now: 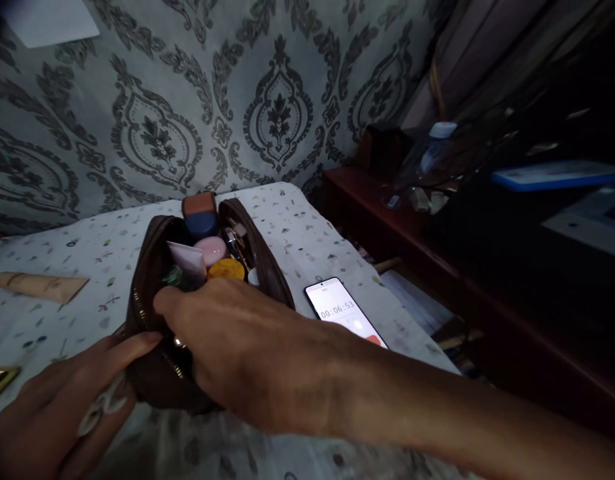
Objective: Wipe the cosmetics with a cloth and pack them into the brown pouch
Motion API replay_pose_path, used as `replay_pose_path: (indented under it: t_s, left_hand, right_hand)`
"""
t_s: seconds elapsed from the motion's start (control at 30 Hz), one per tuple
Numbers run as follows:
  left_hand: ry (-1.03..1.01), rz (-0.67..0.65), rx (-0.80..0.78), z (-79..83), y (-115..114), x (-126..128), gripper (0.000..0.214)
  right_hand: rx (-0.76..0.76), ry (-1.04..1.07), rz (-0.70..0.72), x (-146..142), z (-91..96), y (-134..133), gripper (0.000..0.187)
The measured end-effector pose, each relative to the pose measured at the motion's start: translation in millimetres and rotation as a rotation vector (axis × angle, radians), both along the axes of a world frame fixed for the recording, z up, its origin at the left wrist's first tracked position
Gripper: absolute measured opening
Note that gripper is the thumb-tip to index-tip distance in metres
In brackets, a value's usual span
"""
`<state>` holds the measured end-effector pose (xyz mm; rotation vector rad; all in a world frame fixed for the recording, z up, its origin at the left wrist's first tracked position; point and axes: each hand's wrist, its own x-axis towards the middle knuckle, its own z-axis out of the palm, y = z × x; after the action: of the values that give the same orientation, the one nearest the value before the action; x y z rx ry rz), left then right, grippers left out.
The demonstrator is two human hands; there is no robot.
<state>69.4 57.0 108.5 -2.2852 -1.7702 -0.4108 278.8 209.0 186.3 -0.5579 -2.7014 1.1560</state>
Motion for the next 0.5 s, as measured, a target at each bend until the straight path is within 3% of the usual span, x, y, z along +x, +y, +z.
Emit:
replay_pose_path:
  t_s: [0.13, 0.3, 0.5]
  left_hand:
    - [-0.020, -0.074, 0.034, 5.1, 11, 2, 0.050]
    - [-0.105, -0.123, 0.061, 7.2, 11, 3, 0.053]
    - [-0.231, 0.050, 0.019, -0.9, -11, -16, 0.047]
  right_hand:
    - [0.039, -0.004, 0.009, -3, -2.5, -3, 0.018]
    - [0.058, 0.108, -0.110, -3, -12.7, -3, 0.033]
    - [0.047, 0.282, -0.247, 5, -12.0, -4, 0.033]
